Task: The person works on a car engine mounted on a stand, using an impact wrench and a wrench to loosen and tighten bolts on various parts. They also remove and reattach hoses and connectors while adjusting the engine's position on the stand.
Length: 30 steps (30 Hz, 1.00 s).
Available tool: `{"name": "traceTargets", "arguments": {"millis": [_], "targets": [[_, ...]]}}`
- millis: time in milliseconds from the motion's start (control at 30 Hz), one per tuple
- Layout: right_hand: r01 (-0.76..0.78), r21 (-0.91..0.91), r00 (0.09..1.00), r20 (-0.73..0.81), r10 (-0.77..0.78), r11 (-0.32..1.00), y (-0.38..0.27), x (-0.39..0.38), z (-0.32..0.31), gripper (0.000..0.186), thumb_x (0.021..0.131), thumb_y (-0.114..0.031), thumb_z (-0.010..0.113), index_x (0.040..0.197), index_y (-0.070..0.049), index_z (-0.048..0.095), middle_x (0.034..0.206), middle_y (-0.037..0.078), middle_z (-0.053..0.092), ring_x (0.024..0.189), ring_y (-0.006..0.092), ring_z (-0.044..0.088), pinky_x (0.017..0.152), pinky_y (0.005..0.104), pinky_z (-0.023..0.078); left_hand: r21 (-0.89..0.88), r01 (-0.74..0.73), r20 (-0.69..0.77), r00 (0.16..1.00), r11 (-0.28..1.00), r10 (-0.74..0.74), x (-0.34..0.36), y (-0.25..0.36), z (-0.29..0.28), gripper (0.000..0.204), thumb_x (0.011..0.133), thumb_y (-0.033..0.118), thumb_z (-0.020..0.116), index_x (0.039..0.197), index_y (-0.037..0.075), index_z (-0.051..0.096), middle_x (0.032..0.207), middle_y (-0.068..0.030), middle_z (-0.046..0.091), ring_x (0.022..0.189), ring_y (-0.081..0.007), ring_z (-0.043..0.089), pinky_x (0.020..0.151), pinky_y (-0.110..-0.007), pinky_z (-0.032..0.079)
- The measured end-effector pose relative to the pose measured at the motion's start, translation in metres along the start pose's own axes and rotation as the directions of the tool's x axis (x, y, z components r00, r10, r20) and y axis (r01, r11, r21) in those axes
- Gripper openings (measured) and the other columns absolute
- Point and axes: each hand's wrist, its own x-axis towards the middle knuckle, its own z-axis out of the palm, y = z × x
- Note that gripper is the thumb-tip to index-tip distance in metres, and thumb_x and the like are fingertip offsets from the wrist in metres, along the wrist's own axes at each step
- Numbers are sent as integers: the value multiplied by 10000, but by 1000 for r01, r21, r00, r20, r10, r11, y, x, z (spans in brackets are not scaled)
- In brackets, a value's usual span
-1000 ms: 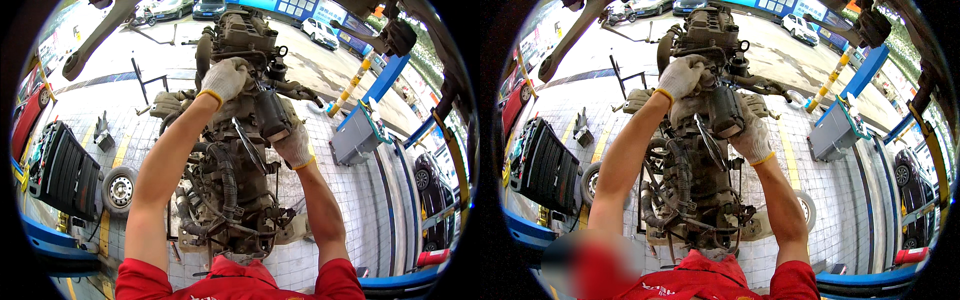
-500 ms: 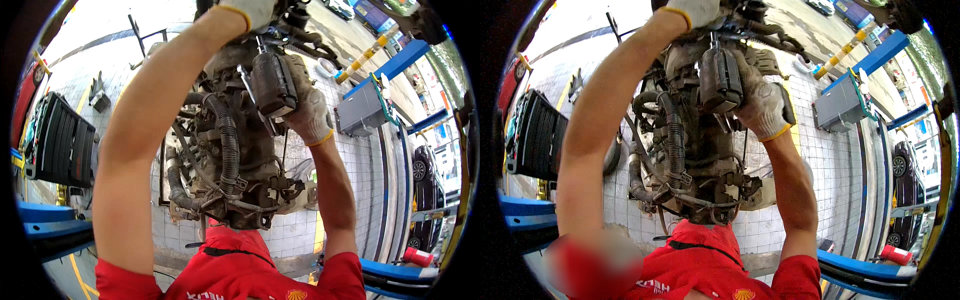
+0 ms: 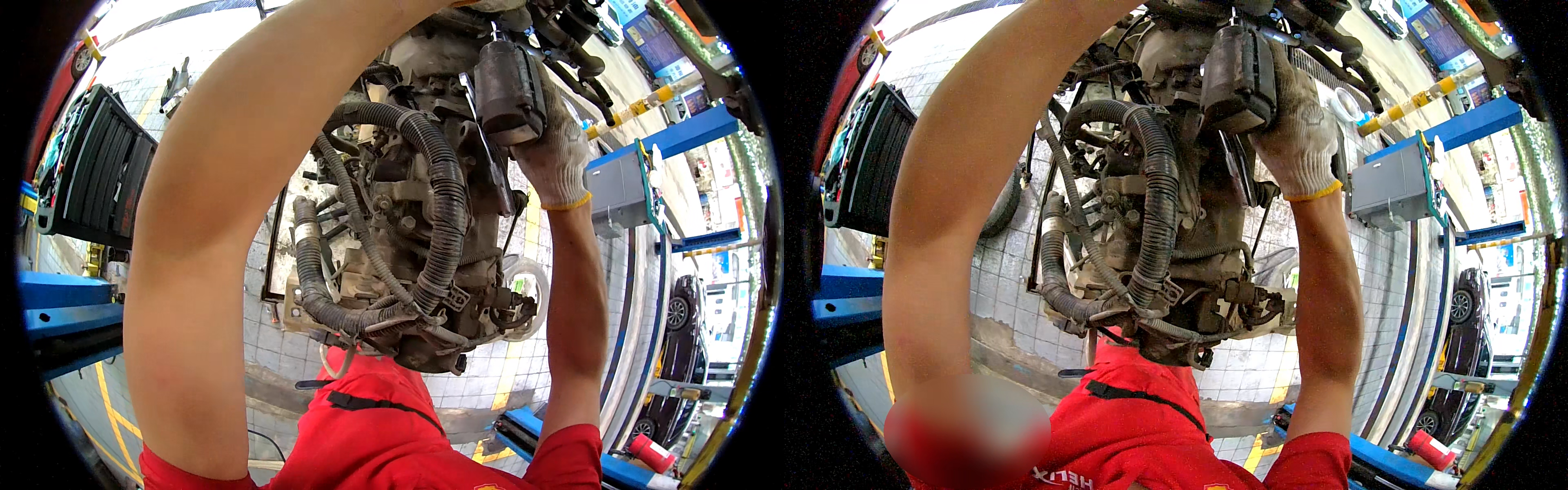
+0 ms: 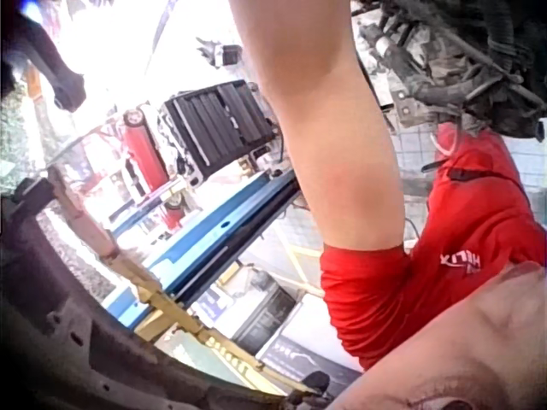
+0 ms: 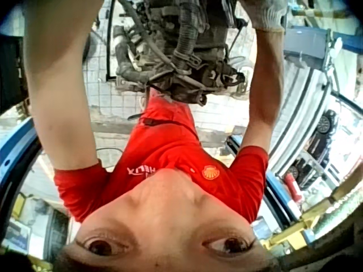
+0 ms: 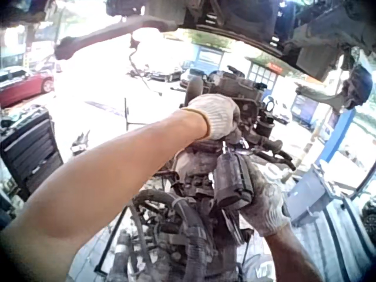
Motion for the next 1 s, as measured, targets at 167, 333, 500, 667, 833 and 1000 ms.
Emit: {"name": "traceTargets", "arguments": {"millis": [167,333,500,667,833,1000], "targets": [[-30,102,999,19,28,994,10,-3,4,649,818,-337,814,1384,-98,606,1149,163,746,1016,364,733,839,437,591,-6,19,23,1000,1000,-19,2,-2,5,290,878,301,694,1080,118,794,1095,-183,755,1084,-349,709,968,-451,540],[-27,34,1000,-12,28,999,-8,1,0,614,791,-299,824,1333,-86,632,1130,129,742,985,338,728,842,415,587,8,-46,-54,997,999,46,-2,-2,5,333,873,329,715,1091,90,788,1092,-200,752,1088,-348,710,971,-441,539],[172,-85,985,44,-169,981,-1,3,-7,682,810,-371,847,1399,-133,599,1265,120,697,1142,325,670,943,400,561,14,-14,-66,998,1000,15,7,-5,11,289,898,306,663,1029,78,784,1040,-217,745,1028,-386,709,942,-480,543],[-90,65,992,98,84,994,-19,6,-15,724,825,-431,817,1451,-193,540,1245,99,725,1099,315,711,898,405,583,71,62,-108,993,996,-55,4,-2,9,330,908,356,649,1012,74,785,1025,-201,755,1016,-379,716,933,-487,548],[-166,14,982,97,163,986,-11,-3,-13,753,849,-405,794,1501,-233,459,1207,124,739,996,336,751,806,430,618,126,265,-179,954,956,-240,16,31,23,431,847,486,713,935,75,803,991,-206,769,953,-357,750,818,-500,583],[-164,-171,948,244,203,972,-12,2,-11,940,841,-400,788,1605,-146,303,1363,173,641,1173,324,689,921,423,600,243,383,-355,890,891,-286,36,34,48,370,828,358,687,854,3,788,861,-239,757,806,-398,759,620,-543,573]]}}
